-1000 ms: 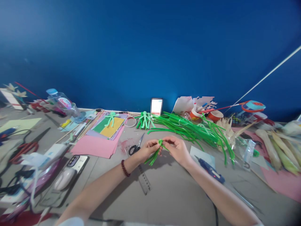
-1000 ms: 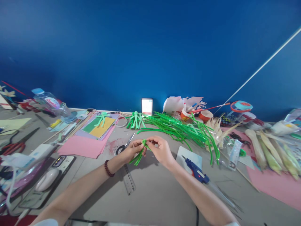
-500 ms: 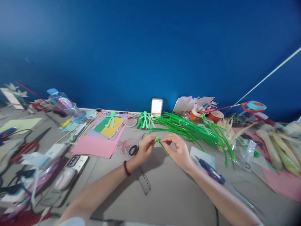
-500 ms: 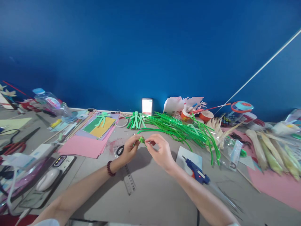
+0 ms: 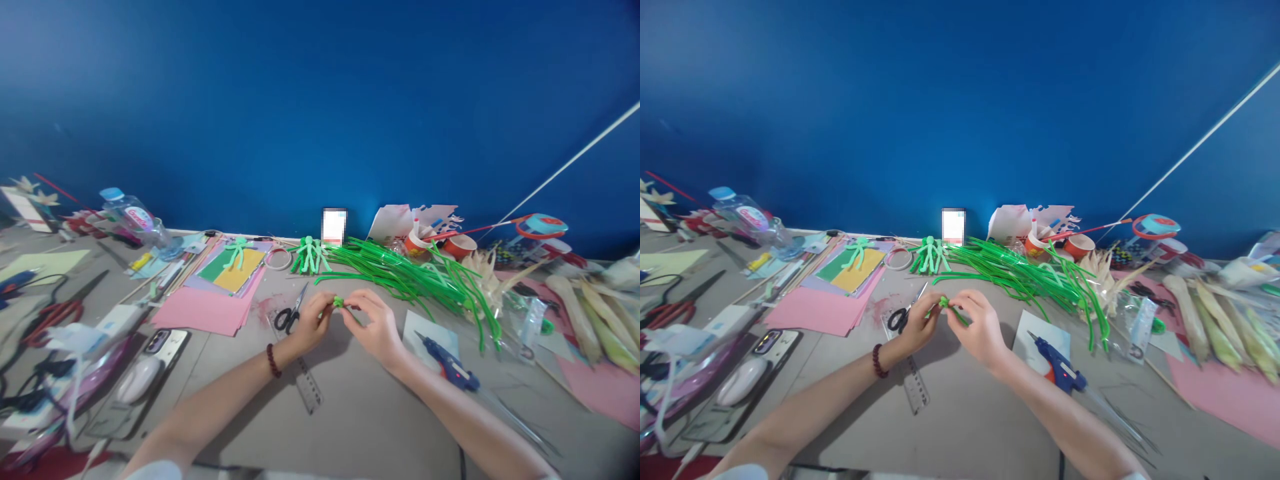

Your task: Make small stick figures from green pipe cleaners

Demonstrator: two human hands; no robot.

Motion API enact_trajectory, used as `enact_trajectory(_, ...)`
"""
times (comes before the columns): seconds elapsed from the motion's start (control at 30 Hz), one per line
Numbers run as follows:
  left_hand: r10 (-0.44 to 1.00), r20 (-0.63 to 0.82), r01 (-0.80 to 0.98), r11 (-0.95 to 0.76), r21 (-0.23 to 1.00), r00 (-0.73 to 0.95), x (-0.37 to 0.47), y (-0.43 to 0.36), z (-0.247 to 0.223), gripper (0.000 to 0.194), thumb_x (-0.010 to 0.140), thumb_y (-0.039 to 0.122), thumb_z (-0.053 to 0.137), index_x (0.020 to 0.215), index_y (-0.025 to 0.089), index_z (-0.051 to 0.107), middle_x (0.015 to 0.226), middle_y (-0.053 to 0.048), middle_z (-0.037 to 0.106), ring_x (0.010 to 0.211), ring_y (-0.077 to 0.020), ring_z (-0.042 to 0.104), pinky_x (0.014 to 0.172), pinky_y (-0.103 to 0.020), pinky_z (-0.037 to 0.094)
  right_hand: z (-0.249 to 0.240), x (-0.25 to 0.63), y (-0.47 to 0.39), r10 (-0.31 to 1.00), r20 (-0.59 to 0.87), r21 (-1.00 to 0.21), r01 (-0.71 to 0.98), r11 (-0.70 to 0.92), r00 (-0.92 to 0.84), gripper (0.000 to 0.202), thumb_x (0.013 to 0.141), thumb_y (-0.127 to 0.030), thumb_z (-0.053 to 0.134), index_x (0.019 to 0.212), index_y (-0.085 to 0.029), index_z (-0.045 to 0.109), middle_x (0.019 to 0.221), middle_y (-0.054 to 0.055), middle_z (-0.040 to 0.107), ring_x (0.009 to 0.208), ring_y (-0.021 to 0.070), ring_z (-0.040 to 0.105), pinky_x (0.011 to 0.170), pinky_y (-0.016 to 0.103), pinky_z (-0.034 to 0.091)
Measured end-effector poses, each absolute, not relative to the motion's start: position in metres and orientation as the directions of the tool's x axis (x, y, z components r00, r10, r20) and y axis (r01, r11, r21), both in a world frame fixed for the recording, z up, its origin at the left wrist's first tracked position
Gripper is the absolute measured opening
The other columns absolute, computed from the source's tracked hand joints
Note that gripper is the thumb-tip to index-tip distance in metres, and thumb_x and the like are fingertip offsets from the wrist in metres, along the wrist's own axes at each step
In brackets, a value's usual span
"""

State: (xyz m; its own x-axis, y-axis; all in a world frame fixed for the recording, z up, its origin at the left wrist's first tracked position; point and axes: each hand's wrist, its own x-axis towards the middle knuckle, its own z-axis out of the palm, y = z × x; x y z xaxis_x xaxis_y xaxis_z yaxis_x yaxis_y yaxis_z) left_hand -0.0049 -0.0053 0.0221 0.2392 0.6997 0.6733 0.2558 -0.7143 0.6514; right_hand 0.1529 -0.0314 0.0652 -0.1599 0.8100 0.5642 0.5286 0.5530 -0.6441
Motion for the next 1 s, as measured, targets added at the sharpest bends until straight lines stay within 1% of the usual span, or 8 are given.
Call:
enact_trajectory(0.1,0.727,0.639,0.258,-0.686,0.68,0.251,-0.005,-0.006,0.022,0.019,0.093,0.019,0.037,0.091,0.019,0.056,0.082,-0.007,0.06,0.076,-0.0165,0.056,0.069,-0.029,0.045,0.065,0.153,-0.031,0.773,0.607,-0.579,0.564,0.589,-0.184,0.015,0.086,-0.018,0.05,0.086,-0.021,0.064,0.085,0.007,0.064,0.081,0.0181,0.06,0.074,0.031,0.05)
enact_trajectory(0.2,0.746,0.618,0.239,-0.665,0.707,0.247,-0.005,-0.007,0.022,0.019,0.092,0.02,0.038,0.088,0.018,0.056,0.079,-0.006,0.059,0.073,-0.0162,0.054,0.068,-0.029,0.044,0.065,0.154,-0.031,0.747,0.632,-0.53,0.588,0.611,-0.207,0.016,0.086,-0.016,0.049,0.085,-0.021,0.064,0.085,0.007,0.064,0.083,0.0188,0.06,0.076,0.032,0.049)
enact_trajectory(0.3,0.747,0.618,0.229,-0.664,0.712,0.245,-0.004,-0.007,0.024,0.017,0.092,0.02,0.04,0.088,0.018,0.056,0.08,-0.006,0.058,0.073,-0.016,0.053,0.068,-0.029,0.043,0.068,0.154,-0.03,0.748,0.634,-0.538,0.584,0.608,-0.195,0.012,0.084,-0.016,0.051,0.085,-0.021,0.062,0.084,0.006,0.064,0.082,0.0187,0.059,0.074,0.032,0.049)
enact_trajectory(0.4,0.723,0.642,0.239,-0.69,0.683,0.255,-0.004,-0.007,0.024,0.016,0.092,0.018,0.039,0.089,0.018,0.055,0.079,-0.005,0.056,0.073,-0.0154,0.053,0.067,-0.028,0.043,0.074,0.155,-0.03,0.742,0.648,-0.534,0.593,0.602,-0.17,0.009,0.081,-0.018,0.056,0.087,-0.021,0.063,0.084,0.006,0.062,0.081,0.0189,0.059,0.073,0.032,0.05)
enact_trajectory(0.53,0.703,0.66,0.242,-0.711,0.66,0.265,-0.004,-0.007,0.022,0.015,0.091,0.015,0.039,0.088,0.018,0.054,0.077,-0.004,0.055,0.072,-0.015,0.051,0.066,-0.027,0.042,0.079,0.157,-0.03,0.671,0.693,-0.378,0.659,0.65,-0.264,0.016,0.085,-0.017,0.054,0.093,-0.022,0.067,0.088,0.006,0.062,0.082,0.0183,0.058,0.075,0.032,0.049)
enact_trajectory(0.73,0.742,0.616,0.274,-0.67,0.69,0.265,-0.004,-0.007,0.02,0.015,0.089,0.014,0.04,0.088,0.019,0.055,0.08,-0.005,0.057,0.074,-0.0154,0.053,0.068,-0.028,0.043,0.078,0.161,-0.031,0.621,0.662,-0.152,0.736,0.659,-0.42,0.023,0.088,-0.012,0.05,0.092,-0.023,0.07,0.098,0.007,0.064,0.09,0.0202,0.056,0.078,0.034,0.045)
enact_trajectory(0.9,0.743,0.586,0.244,-0.664,0.707,0.324,-0.004,-0.009,0.022,0.016,0.087,0.015,0.041,0.086,0.018,0.057,0.078,-0.005,0.058,0.074,-0.0162,0.054,0.07,-0.029,0.044,0.074,0.16,-0.03,0.58,0.641,-0.03,0.74,0.672,-0.502,0.028,0.09,-0.01,0.043,0.091,-0.021,0.068,0.098,0.008,0.063,0.096,0.0207,0.053,0.081,0.033,0.042)
enact_trajectory(1.0,0.762,0.548,0.22,-0.633,0.742,0.345,-0.003,-0.009,0.022,0.016,0.087,0.016,0.042,0.086,0.017,0.058,0.08,-0.005,0.06,0.075,-0.0166,0.055,0.07,-0.029,0.044,0.071,0.16,-0.027,0.564,0.633,0.007,0.733,0.681,-0.53,0.028,0.091,-0.01,0.042,0.089,-0.021,0.067,0.097,0.008,0.064,0.097,0.021,0.053,0.081,0.034,0.041)
